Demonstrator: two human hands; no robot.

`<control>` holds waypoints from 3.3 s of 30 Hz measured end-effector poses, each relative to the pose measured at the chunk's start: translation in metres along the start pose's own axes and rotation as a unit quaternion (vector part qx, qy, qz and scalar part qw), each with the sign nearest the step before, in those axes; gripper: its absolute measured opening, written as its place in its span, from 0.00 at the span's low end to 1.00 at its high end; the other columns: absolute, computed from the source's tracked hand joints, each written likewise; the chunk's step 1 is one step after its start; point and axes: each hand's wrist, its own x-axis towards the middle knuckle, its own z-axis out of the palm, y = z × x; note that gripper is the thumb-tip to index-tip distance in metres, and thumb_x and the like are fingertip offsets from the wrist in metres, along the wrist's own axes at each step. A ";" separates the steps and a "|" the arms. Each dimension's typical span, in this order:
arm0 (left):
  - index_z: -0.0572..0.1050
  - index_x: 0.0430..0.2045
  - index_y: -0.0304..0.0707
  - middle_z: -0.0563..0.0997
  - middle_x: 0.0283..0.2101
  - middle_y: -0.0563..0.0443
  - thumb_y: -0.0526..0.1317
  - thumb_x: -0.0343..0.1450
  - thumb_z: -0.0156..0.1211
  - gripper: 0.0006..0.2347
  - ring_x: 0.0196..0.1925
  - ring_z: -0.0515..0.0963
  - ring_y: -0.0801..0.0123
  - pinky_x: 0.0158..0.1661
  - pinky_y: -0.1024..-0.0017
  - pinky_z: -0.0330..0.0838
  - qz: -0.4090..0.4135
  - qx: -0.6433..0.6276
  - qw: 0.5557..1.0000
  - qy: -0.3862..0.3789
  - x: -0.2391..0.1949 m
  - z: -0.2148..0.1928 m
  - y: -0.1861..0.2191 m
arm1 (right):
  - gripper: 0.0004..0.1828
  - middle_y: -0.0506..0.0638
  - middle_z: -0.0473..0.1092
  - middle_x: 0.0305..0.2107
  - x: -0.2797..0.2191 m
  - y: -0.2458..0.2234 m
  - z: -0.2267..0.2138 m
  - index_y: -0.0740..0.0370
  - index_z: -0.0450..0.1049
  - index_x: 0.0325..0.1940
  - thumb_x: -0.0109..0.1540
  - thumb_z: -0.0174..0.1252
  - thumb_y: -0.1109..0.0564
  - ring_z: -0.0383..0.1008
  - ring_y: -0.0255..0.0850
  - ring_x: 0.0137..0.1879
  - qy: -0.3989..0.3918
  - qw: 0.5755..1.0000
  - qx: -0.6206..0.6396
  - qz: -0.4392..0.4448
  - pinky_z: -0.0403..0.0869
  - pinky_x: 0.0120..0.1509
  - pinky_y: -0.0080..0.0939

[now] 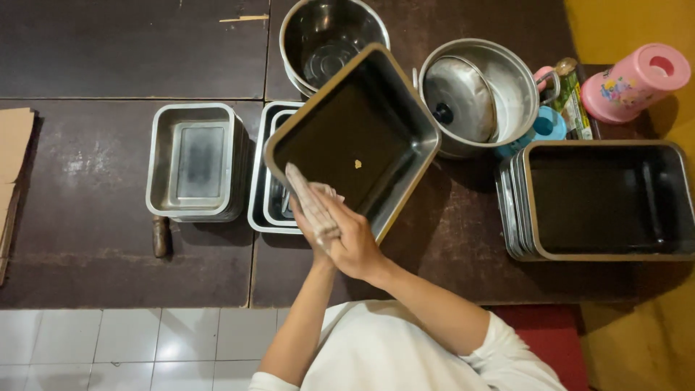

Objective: Wiping and drying metal food containers and bowls with a cloth.

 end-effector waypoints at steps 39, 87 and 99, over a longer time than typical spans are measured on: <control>0.56 0.73 0.26 0.70 0.64 0.39 0.50 0.82 0.46 0.28 0.64 0.70 0.57 0.66 0.61 0.63 -0.027 0.110 0.988 -0.101 -0.001 0.022 0.086 | 0.26 0.58 0.71 0.58 0.026 0.083 0.010 0.65 0.70 0.64 0.61 0.56 0.64 0.72 0.51 0.66 -0.250 0.964 -0.090 -0.012 0.75 0.68 0.48; 0.48 0.77 0.37 0.64 0.72 0.39 0.39 0.67 0.64 0.41 0.72 0.67 0.55 0.69 0.62 0.59 0.038 0.223 0.970 -0.087 -0.003 0.072 0.113 | 0.18 0.66 0.69 0.57 0.016 0.177 -0.096 0.60 0.75 0.53 0.59 0.51 0.59 0.64 0.63 0.68 -0.161 0.900 -0.405 -0.024 0.68 0.69 0.61; 0.56 0.72 0.30 0.70 0.64 0.42 0.37 0.65 0.60 0.36 0.65 0.70 0.56 0.65 0.63 0.64 -0.037 0.091 0.994 -0.041 -0.011 0.080 0.121 | 0.29 0.75 0.60 0.67 0.025 0.145 -0.083 0.65 0.67 0.69 0.65 0.56 0.53 0.54 0.66 0.75 -0.161 0.959 -0.223 -0.070 0.57 0.75 0.59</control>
